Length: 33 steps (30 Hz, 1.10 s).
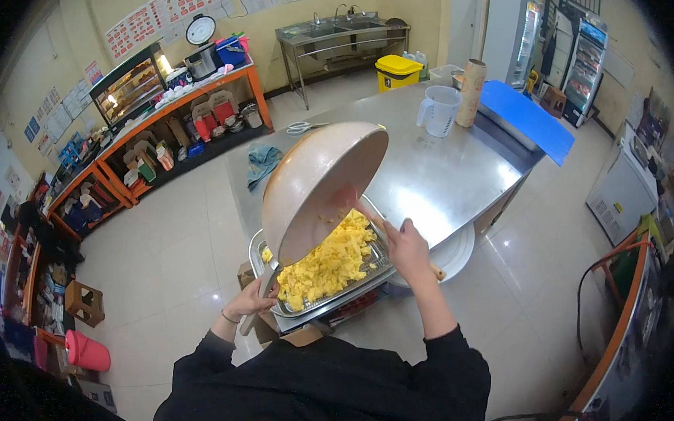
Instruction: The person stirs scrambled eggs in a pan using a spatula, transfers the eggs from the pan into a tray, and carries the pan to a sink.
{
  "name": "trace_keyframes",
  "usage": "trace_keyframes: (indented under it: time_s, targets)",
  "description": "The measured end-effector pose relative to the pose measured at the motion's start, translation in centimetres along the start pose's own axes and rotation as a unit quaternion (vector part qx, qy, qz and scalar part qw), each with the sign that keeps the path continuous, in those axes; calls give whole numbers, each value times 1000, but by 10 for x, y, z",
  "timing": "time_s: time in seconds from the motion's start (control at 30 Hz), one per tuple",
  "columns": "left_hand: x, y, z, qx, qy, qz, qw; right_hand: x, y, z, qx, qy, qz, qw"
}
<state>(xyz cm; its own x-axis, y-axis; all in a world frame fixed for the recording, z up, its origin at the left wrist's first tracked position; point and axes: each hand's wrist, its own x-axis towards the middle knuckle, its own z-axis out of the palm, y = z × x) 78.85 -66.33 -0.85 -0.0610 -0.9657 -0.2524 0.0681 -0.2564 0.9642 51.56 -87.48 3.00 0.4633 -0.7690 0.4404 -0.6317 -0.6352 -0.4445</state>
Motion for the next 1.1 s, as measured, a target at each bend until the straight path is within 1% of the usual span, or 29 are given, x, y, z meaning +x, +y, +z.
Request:
trace_keyframes:
  time_s: [0.07,0.1,0.2,0.3,0.4,0.43,0.53,0.63,0.73,0.77,0.87,0.93,0.97,1.07,1.1]
  targets:
    - [1,-4,-1,15,7,12,1000,-20,3,1,-11,-43,13,999]
    - [1,-5,-3,24,11,17,1000,-28,-3,-11,-13,-79,19,997]
    - [0,-8,-4,16,9,18,1000,-47,1,-26,13,-129,49,990]
    - [-3,-6,-4,-3,9,29,1000,-38,-8,-28,43,-90,44,994]
    - [-7,-1,-1,-34,0,24,999,-14,-18,-7,103,-49,-3,993]
    - [-7,-1,0,-36,7,28,999,-7,-22,-5,101,-47,-12,994]
    - [-10,-1,1,-38,26,40,998,-2,-18,-7,34,-80,-29,996]
    - [-13,-6,0,-35,40,43,998,-10,-11,-37,5,-118,-9,993]
    - [-17,-14,-1,-61,62,44,995,-22,4,-45,17,-92,24,995]
    - [-18,-13,2,-73,72,53,993,-24,12,-39,36,-111,28,993]
    - [-24,-5,10,-114,105,77,985,-31,33,0,89,-136,2,987]
    - [-30,1,11,-135,115,78,981,-23,26,24,81,-129,-51,987]
    - [-33,2,13,-140,131,98,977,-20,23,29,77,-126,-77,986]
    - [-41,0,15,-158,153,123,968,-15,31,26,-34,-187,-127,973]
    - [-44,-1,15,-167,166,124,964,-13,38,22,-46,-195,-139,970]
